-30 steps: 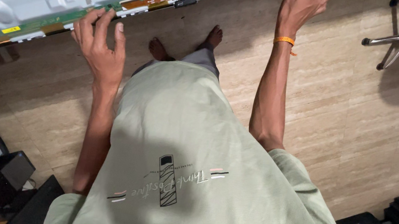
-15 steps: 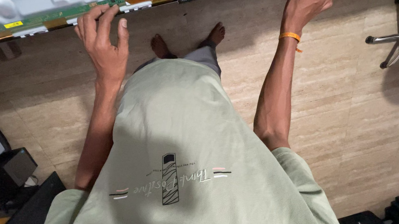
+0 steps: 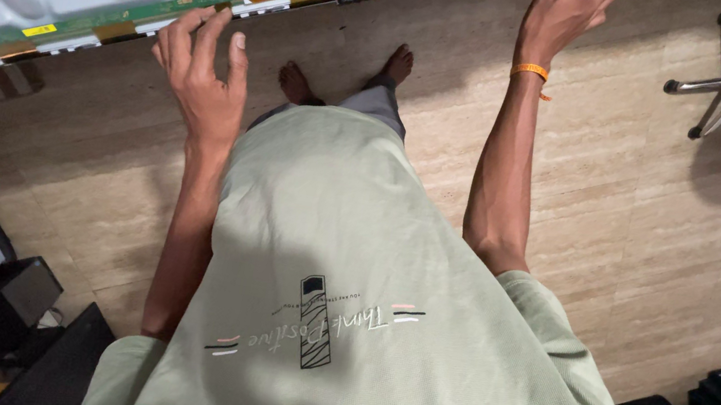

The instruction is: The person works at a bench with the back cover of a television lying flat. They use a wide brush to sweep dust from the panel, open a drawer to take a tool, reposition black internal components, and handle and align the components on the panel by hand.

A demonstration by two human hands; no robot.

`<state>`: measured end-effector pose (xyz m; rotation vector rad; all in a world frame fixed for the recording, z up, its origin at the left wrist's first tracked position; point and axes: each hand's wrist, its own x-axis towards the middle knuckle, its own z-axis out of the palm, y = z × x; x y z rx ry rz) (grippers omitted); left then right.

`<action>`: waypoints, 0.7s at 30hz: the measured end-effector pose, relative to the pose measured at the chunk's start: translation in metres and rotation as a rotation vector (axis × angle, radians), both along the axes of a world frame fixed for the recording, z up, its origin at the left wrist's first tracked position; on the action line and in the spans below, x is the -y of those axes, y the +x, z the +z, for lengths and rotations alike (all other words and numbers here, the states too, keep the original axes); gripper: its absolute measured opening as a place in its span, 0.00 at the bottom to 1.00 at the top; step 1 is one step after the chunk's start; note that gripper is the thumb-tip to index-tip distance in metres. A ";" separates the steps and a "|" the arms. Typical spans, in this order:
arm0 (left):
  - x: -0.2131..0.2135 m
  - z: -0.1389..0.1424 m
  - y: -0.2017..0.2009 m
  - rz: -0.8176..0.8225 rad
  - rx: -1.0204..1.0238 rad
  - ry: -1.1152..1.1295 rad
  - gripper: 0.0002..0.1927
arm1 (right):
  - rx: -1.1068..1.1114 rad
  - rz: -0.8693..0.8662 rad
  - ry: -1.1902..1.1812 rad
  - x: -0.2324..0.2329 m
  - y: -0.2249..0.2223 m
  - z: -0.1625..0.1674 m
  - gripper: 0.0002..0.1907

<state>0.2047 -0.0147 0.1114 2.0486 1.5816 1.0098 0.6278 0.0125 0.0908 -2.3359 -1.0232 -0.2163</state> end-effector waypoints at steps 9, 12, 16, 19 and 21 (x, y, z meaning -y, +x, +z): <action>0.000 0.000 -0.006 0.031 0.012 0.015 0.14 | -0.109 -0.038 0.022 -0.005 0.003 -0.015 0.37; -0.001 -0.005 -0.008 0.036 0.035 0.050 0.14 | -0.146 0.142 0.266 -0.007 0.003 -0.018 0.34; 0.000 -0.014 -0.008 0.036 0.002 0.064 0.13 | -0.140 0.154 0.267 -0.016 0.010 -0.024 0.33; 0.005 -0.021 -0.011 0.039 -0.020 0.060 0.15 | -0.050 0.120 0.219 -0.022 0.018 -0.029 0.34; 0.008 -0.024 -0.016 0.081 -0.091 0.074 0.16 | -0.042 0.192 0.272 -0.024 0.021 -0.032 0.33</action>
